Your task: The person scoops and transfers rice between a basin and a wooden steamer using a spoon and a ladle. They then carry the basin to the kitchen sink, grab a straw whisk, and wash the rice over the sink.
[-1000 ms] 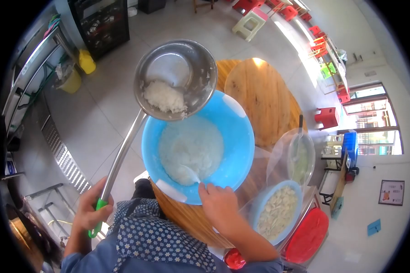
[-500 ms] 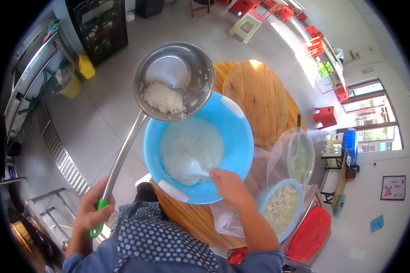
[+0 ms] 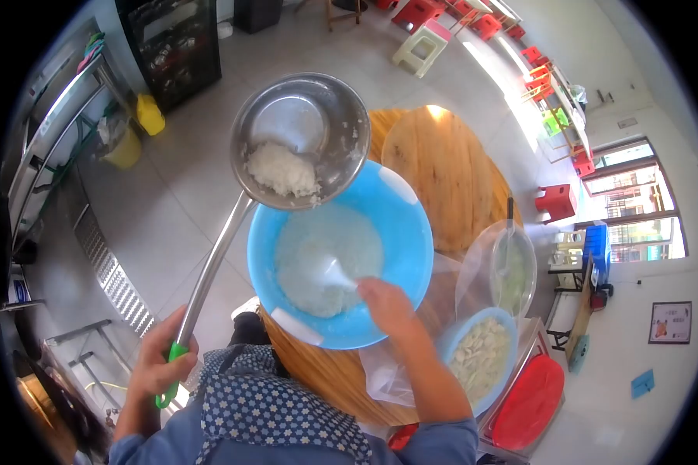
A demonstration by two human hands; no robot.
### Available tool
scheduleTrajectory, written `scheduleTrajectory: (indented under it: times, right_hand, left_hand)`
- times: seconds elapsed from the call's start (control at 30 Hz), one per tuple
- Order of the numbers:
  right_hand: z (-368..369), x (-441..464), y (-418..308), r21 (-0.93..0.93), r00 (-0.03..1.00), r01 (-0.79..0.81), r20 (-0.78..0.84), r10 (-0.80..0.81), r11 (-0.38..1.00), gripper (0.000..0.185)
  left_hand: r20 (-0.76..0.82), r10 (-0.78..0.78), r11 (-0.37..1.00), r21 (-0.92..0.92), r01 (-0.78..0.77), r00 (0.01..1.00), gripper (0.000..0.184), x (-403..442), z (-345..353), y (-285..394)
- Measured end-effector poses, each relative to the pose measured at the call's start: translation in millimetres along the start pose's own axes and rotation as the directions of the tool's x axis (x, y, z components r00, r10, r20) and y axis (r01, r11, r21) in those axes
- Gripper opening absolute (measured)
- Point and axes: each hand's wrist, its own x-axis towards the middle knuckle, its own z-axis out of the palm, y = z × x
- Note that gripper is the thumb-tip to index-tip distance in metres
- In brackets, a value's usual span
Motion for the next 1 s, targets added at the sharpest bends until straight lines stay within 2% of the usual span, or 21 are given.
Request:
scheduleTrajectory:
  times: [0.03, 0.07, 0.1, 0.17, 0.23, 0.3, 0.33, 0.43, 0.5, 0.57, 0.63, 0.77, 0.83, 0.87, 0.93, 0.97, 1.0]
  right_hand:
    - [-7, 1, 0, 0.046, 0.990, -0.109, -0.084, 0.112, 0.993, 0.027]
    - [-3, 0, 12, -0.060, 0.997, -0.031, -0.075, 0.026, 0.998, 0.028]
    - [-1, -5, 11, -0.061, 0.997, -0.031, -0.079, 0.026, 0.998, 0.028]
    - [-4, -11, -4, -0.166, 0.960, -0.109, 0.238, 0.147, 0.980, 0.028]
    - [-12, -12, -4, -0.165, 0.967, -0.105, 0.212, 0.139, 0.981, 0.028]
    - [-18, -1, 3, 0.012, 0.976, -0.175, 0.129, 0.172, 0.984, 0.029]
    - [-11, 6, 8, 0.016, 0.976, -0.177, 0.128, 0.174, 0.984, 0.029]
    - [16, 19, 10, 0.088, 0.992, -0.122, 0.046, 0.118, 0.989, 0.029]
    - [20, 10, -6, -0.111, 0.949, -0.008, 0.311, 0.043, 0.994, 0.030]
    - [8, 0, -3, -0.098, 0.957, 0.019, 0.289, 0.010, 0.995, 0.030]
    - [-5, -3, 2, 0.066, 0.974, -0.031, 0.227, 0.015, 0.997, 0.030]
    - [13, 18, -6, 0.100, 0.991, -0.072, 0.117, 0.060, 0.992, 0.029]
    - [10, 13, -16, -0.041, 0.940, -0.022, 0.339, 0.035, 0.999, 0.026]
    - [2, 7, -12, -0.046, 0.938, -0.027, 0.344, 0.041, 0.999, 0.026]
    - [-23, -7, 3, -0.135, 0.996, 0.090, 0.035, -0.086, 0.987, 0.025]
    - [-29, -12, 6, -0.139, 0.996, 0.089, 0.039, -0.085, 0.986, 0.025]
    - [-34, -17, 7, -0.255, 0.998, 0.066, 0.000, -0.068, 0.965, 0.024]
  left_hand:
    - [0.005, 0.004, 1.000, -0.019, -0.003, 1.000, 0.074, 1, 0, 0]
    - [0.011, 0.004, 1.000, -0.017, -0.004, 1.000, 0.074, 1, 0, -1]
    - [-0.001, 0.015, 1.000, -0.013, -0.015, 1.000, 0.076, 2, 0, -3]
    - [-0.022, 0.028, 1.000, -0.013, -0.029, 0.999, 0.078, 4, 0, -3]
    - [0.014, 0.012, 1.000, -0.006, -0.012, 1.000, 0.075, 3, -2, 1]
    - [0.018, 0.013, 1.000, -0.007, -0.013, 1.000, 0.075, 3, -1, 1]
    - [0.023, 0.014, 1.000, -0.006, -0.014, 1.000, 0.076, 3, -1, 2]
    - [0.022, 0.026, 0.999, 0.018, -0.026, 0.999, 0.076, 4, -2, 2]
    - [0.017, 0.022, 0.999, 0.031, -0.023, 1.000, 0.076, 3, -3, 2]
    - [0.011, 0.015, 0.999, 0.030, -0.015, 1.000, 0.076, 2, -2, 2]
    - [0.004, -0.006, 1.000, -0.007, 0.006, 1.000, 0.075, 1, -1, 3]
    - [0.001, 0.036, 0.998, 0.044, -0.036, 0.999, 0.075, 3, -3, -1]
    - [0.012, 0.033, 0.996, 0.084, -0.034, 0.999, 0.075, 3, -3, 2]
    - [0.013, 0.029, 0.997, 0.076, -0.030, 0.999, 0.075, 2, -3, 3]
    - [0.001, -0.005, 0.998, 0.066, 0.005, 1.000, 0.075, 2, -4, 5]
    - [0.000, -0.006, 0.998, 0.060, 0.006, 1.000, 0.075, 2, -4, 3]
    - [0.002, 0.007, 0.998, 0.060, -0.007, 1.000, 0.075, 3, -4, 1]
